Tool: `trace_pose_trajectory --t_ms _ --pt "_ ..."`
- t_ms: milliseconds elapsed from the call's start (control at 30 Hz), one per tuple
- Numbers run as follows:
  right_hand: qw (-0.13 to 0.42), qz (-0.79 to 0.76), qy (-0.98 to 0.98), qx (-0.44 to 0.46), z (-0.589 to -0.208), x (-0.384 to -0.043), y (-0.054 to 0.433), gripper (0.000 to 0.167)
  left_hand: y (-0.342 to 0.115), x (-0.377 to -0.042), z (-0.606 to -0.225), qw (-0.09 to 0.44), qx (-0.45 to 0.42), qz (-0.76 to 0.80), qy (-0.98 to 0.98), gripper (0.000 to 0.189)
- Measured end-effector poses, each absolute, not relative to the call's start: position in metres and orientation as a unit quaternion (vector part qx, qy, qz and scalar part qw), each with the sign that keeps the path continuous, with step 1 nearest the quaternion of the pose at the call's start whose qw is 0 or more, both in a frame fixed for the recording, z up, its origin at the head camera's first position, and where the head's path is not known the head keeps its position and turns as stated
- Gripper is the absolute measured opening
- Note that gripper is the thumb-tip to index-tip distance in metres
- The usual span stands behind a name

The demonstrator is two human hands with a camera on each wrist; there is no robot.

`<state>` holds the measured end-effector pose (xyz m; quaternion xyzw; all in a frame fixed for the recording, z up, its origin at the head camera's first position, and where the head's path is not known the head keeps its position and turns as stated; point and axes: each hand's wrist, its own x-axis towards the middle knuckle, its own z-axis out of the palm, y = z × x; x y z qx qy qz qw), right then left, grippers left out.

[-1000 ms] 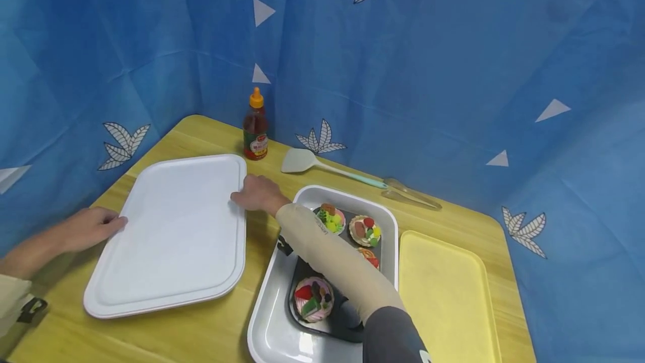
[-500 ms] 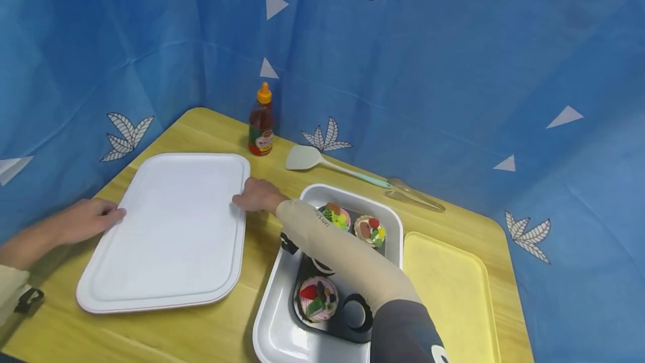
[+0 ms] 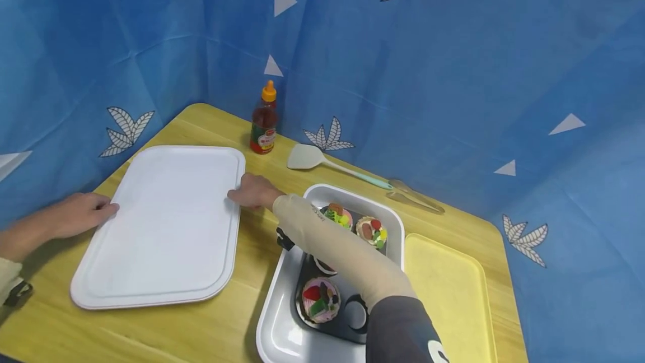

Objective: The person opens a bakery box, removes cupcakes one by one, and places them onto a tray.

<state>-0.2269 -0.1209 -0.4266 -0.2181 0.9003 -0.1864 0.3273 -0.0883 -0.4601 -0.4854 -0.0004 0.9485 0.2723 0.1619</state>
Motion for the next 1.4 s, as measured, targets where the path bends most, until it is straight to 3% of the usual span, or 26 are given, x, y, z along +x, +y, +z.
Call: trace_pose_trajectory --t_ms 467,633,867,1033,1200,1333,1400 --pt "0.31 -0.165 0.905 -0.238 -0.446 -0.229 -0.131 0.044 -0.467 -0.092 -0.486 0.152 -0.01 0.243 0.958 0.038" --pt "0.333 -0.155 0.903 -0.225 -0.449 -0.231 -0.128 0.044 -0.463 -0.095 -0.481 0.157 -0.001 0.227 0.961 0.039" --pt "0.347 -0.168 0.901 -0.197 -0.45 -0.231 -0.134 0.03 -0.462 -0.09 -0.48 0.151 0.003 0.207 0.967 0.039" --pt "0.374 -0.194 0.887 -0.192 -0.434 -0.228 -0.128 0.039 -0.46 -0.09 -0.473 0.146 -0.002 0.187 0.971 0.041" --pt "0.369 -0.212 0.868 -0.256 -0.399 -0.21 -0.105 0.055 -0.444 -0.09 -0.457 0.105 -0.006 0.181 0.978 0.051" --pt "0.32 -0.214 0.871 -0.304 -0.368 -0.185 -0.071 0.053 -0.406 -0.089 -0.437 0.034 0.015 0.26 0.965 0.046" --pt "0.293 -0.211 0.876 -0.32 -0.355 -0.173 -0.052 0.044 -0.382 -0.088 -0.427 0.004 0.031 0.325 0.945 0.041"
